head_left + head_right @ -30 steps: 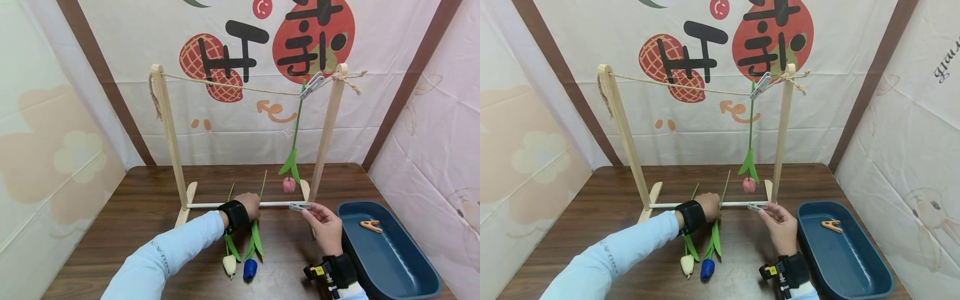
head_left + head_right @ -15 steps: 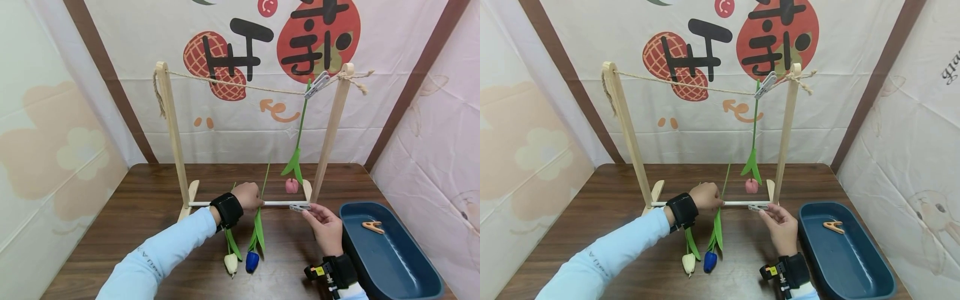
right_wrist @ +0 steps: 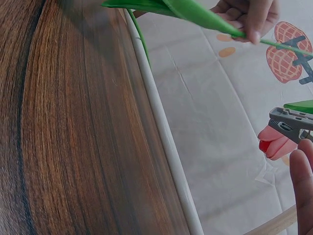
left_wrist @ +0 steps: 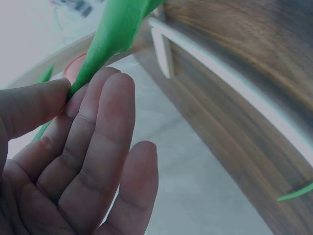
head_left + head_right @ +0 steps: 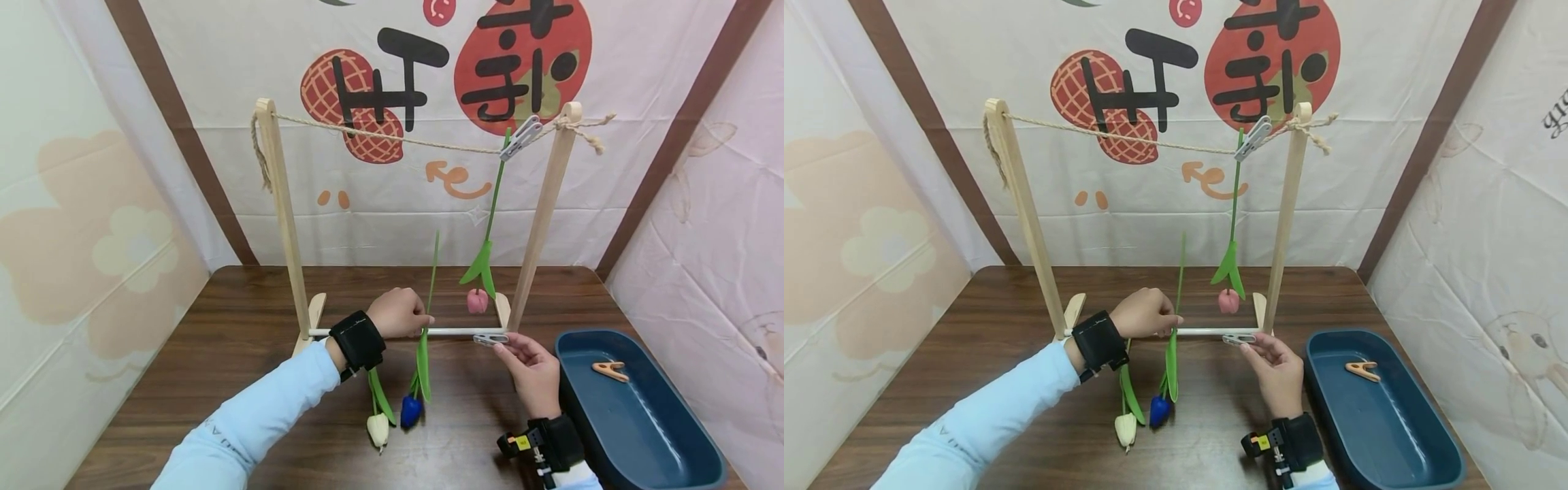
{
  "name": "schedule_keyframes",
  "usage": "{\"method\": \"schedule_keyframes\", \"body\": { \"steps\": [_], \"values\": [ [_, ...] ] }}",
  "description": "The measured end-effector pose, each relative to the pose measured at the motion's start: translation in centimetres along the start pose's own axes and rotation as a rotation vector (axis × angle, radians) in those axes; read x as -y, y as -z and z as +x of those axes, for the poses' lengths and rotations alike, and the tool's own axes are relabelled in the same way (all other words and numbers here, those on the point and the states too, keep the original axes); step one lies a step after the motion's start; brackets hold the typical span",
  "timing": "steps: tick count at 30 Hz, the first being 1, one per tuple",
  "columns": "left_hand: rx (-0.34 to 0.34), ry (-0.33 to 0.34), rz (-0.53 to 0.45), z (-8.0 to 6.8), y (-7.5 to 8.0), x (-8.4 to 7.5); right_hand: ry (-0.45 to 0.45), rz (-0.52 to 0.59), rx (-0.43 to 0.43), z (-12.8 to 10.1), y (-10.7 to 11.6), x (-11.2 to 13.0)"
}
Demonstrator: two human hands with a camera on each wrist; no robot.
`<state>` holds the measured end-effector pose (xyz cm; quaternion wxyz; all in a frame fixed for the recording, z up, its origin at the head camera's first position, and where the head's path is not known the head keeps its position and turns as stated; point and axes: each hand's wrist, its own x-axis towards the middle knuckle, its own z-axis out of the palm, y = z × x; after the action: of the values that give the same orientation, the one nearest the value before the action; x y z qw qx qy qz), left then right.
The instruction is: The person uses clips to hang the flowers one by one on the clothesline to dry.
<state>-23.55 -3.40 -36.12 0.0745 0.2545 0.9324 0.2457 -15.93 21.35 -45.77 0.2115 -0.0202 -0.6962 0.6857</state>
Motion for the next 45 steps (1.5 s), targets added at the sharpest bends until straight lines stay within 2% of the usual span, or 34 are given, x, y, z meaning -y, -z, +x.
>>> {"method": "schedule_keyframes", "body": {
  "steps": [10, 16, 22, 26, 32, 45],
  "values": [
    [-0.086, -0.076, -0.044, -0.8, 1.9, -1.0, -0.009, 0.021, -0.007, -0.1, 0.0, -0.3],
    [-0.142, -0.122, -0.03, -1.2, 3.0, -1.9, -0.003, 0.012, -0.007, -0.1, 0.0, -0.4],
    [-0.172, -0.189, -0.026, -1.3, 3.6, -2.2, 0.001, -0.007, -0.009, -0.1, 0.0, -0.5],
    [-0.185, -0.231, -0.058, -1.5, 4.0, -2.5, -0.005, -0.001, -0.004, -0.1, 0.0, -0.5],
    [-0.193, -0.244, -0.103, -1.7, 4.7, -3.1, -0.02, 0.001, -0.001, -0.1, 0.0, -0.4],
    [-0.249, -0.267, 0.032, -1.3, 5.7, -3.9, -0.037, -0.025, 0.002, 0.1, -0.1, -0.3]
  ]
}}
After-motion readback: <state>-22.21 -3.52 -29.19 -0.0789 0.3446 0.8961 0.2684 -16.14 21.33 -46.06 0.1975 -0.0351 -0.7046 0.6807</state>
